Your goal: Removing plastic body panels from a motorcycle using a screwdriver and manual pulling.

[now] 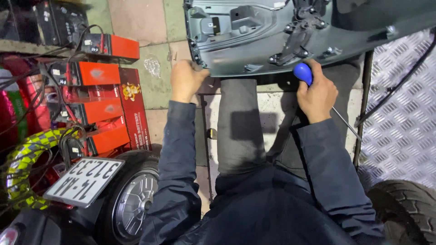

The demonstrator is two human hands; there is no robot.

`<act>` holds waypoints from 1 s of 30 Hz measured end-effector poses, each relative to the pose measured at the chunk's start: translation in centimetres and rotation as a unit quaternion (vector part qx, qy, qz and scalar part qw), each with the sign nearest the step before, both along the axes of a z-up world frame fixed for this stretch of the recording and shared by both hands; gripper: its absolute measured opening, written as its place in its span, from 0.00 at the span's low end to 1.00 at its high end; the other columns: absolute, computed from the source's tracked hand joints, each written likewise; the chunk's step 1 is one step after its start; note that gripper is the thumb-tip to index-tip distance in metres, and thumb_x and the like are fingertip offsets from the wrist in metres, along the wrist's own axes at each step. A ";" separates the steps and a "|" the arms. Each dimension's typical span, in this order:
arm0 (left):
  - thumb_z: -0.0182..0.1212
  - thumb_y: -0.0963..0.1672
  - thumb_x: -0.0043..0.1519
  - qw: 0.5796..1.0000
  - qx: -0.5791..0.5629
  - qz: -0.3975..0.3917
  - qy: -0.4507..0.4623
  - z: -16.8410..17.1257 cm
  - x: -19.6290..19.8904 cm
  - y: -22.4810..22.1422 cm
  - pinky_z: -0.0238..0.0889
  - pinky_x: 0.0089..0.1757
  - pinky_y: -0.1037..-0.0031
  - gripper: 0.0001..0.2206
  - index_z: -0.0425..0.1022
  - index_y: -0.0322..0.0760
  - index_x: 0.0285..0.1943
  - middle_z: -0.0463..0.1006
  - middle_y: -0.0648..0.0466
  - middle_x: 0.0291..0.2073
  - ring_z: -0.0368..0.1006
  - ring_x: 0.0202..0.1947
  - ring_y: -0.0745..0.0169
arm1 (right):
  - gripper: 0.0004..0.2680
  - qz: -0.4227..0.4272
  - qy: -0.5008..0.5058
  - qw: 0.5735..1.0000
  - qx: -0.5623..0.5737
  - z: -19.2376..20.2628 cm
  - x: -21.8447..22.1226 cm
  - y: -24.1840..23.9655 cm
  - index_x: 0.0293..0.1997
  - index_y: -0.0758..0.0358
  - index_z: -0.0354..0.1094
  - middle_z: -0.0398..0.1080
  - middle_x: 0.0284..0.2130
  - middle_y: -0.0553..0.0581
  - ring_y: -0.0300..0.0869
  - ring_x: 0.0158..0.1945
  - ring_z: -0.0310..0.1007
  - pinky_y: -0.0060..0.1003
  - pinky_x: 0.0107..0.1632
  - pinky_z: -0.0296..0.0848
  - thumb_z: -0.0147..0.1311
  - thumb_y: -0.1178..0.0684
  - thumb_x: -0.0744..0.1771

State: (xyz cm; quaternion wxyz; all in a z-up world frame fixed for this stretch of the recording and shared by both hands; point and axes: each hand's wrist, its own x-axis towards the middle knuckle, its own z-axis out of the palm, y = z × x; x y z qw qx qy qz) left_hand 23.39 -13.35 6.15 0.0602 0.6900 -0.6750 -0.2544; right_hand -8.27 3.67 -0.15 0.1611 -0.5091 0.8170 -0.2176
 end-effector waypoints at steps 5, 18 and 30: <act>0.64 0.44 0.52 0.966 0.032 0.094 0.239 1.7 0.3 0.9 0.60 0.30 0.74 0.10 0.82 0.34 0.37 0.73 0.52 0.18 0.67 0.23 0.66 | 0.19 -0.012 -0.030 0.999 0.004 0.9 0.2 -0.4 0.64 0.46 0.65 0.78 0.39 0.68 0.70 0.41 0.78 0.64 0.44 0.73 0.57 0.57 0.65; 0.63 0.41 0.64 0.945 0.071 0.028 0.317 1.5 -2.8 4.8 0.63 0.30 0.81 0.02 0.79 0.37 0.38 0.65 0.65 0.16 0.61 0.21 0.76 | 0.20 0.002 -0.071 0.997 0.003 1.0 -0.1 -0.7 0.63 0.44 0.63 0.78 0.37 0.65 0.70 0.37 0.73 0.62 0.37 0.67 0.47 0.54 0.63; 0.59 0.49 0.61 0.905 0.279 -0.233 0.219 -3.9 -11.5 8.3 0.65 0.48 0.74 0.09 0.81 0.44 0.40 0.85 0.59 0.45 0.78 0.47 0.66 | 0.23 0.019 -0.206 0.978 -0.002 3.9 -2.3 -0.5 0.70 0.43 0.62 0.76 0.53 0.60 0.59 0.52 0.75 0.49 0.57 0.68 0.56 0.59 0.66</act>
